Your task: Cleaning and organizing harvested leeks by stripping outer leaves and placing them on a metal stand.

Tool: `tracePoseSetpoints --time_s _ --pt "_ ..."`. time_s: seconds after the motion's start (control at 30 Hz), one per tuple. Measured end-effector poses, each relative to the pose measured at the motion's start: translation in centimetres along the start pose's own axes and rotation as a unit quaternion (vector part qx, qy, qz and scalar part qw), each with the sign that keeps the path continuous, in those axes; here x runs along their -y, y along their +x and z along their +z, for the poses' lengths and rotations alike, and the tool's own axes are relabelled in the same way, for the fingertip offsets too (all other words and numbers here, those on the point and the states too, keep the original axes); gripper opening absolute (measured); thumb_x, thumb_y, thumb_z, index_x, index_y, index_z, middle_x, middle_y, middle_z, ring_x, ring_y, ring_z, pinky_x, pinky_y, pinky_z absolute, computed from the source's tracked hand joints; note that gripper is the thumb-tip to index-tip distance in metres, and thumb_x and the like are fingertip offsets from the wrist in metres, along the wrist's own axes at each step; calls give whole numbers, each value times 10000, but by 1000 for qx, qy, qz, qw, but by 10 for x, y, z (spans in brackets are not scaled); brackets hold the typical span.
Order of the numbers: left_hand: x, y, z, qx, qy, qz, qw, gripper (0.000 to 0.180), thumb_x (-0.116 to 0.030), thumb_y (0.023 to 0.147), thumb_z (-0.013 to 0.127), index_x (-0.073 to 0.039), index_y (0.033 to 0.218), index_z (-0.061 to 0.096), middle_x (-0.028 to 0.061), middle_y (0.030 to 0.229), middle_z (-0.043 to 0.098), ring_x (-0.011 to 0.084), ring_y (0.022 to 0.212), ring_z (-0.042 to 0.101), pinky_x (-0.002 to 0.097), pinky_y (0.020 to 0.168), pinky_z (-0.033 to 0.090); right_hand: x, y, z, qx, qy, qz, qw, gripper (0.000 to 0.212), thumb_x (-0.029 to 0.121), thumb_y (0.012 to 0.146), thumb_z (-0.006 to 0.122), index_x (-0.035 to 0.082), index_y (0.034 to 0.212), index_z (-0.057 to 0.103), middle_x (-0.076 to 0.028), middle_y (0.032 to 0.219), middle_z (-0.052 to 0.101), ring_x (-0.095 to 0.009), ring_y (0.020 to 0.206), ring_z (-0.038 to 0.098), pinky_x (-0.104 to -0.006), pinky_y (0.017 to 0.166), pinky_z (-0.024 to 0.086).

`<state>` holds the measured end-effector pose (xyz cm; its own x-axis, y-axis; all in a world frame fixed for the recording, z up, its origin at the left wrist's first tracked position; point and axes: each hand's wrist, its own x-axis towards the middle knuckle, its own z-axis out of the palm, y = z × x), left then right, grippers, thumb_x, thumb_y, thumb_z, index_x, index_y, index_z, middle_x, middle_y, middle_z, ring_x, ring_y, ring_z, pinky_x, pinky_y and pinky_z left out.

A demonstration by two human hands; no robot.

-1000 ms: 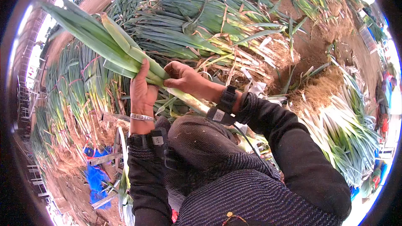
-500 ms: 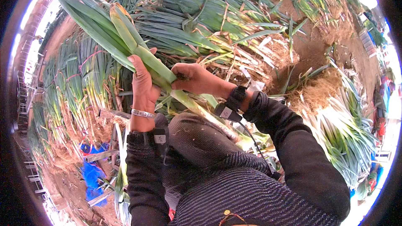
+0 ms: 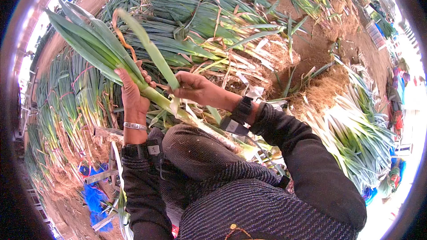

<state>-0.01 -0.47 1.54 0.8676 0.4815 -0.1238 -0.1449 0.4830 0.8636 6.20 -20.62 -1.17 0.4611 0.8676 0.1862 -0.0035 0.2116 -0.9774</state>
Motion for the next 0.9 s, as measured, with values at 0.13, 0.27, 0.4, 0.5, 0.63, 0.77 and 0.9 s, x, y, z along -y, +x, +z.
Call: tracePoseSetpoints --time_s 0.13,0.27,0.4,0.5,0.63,0.77,0.9 --pt "-6 0 -3 -14 -16 -1 1000 825 -778 734 571 -64 1145 540 16 769 522 141 651 523 317 591 470 -13 7 6 -24 139 -5 990 134 139 992 562 44 1085 547 20 864 579 -68 851 552 -242 800 462" --pt "-34 3 -24 -82 -37 37 995 814 -777 742 564 -68 1142 542 14 766 519 149 647 513 309 588 462 -26 -26 -7 43 -40 21 998 108 74 1005 492 45 1092 550 18 872 563 -65 834 546 -255 749 462" --pt "-50 6 -36 -82 -50 83 992 868 -804 681 597 -75 1150 540 11 760 500 142 656 491 298 592 441 -46 -78 -29 41 -188 111 975 137 95 958 544 60 1090 542 -55 811 557 -142 767 566 -312 719 477" --pt "-66 2 -51 -94 -75 126 985 946 -802 665 624 -31 1202 517 19 775 508 157 659 488 320 612 428 -83 -128 -51 48 -316 99 942 169 85 930 539 55 1096 541 -125 796 573 -258 752 617 -370 710 495" --pt "-80 -2 -69 -105 -57 162 980 973 -816 630 631 -35 1197 516 14 754 508 146 672 500 307 602 429 -137 -218 -107 99 -515 223 821 457 232 922 545 225 1376 490 -179 853 650 -345 761 652 -446 698 529" --pt "-95 -9 -76 -131 -36 201 970 941 -803 652 621 -53 1211 520 10 762 513 143 689 515 305 613 433 -143 -269 -149 169 -543 391 724 511 240 827 584 219 1334 528 -178 900 664 -367 827 663 -467 746 530" --pt "-93 -8 -80 -136 -51 205 968 915 -787 680 619 -68 1236 512 24 772 519 157 710 523 327 645 434 -118 -199 -132 47 -610 237 755 413 319 853 628 108 1206 590 -166 1100 630 -324 953 642 -433 769 530"
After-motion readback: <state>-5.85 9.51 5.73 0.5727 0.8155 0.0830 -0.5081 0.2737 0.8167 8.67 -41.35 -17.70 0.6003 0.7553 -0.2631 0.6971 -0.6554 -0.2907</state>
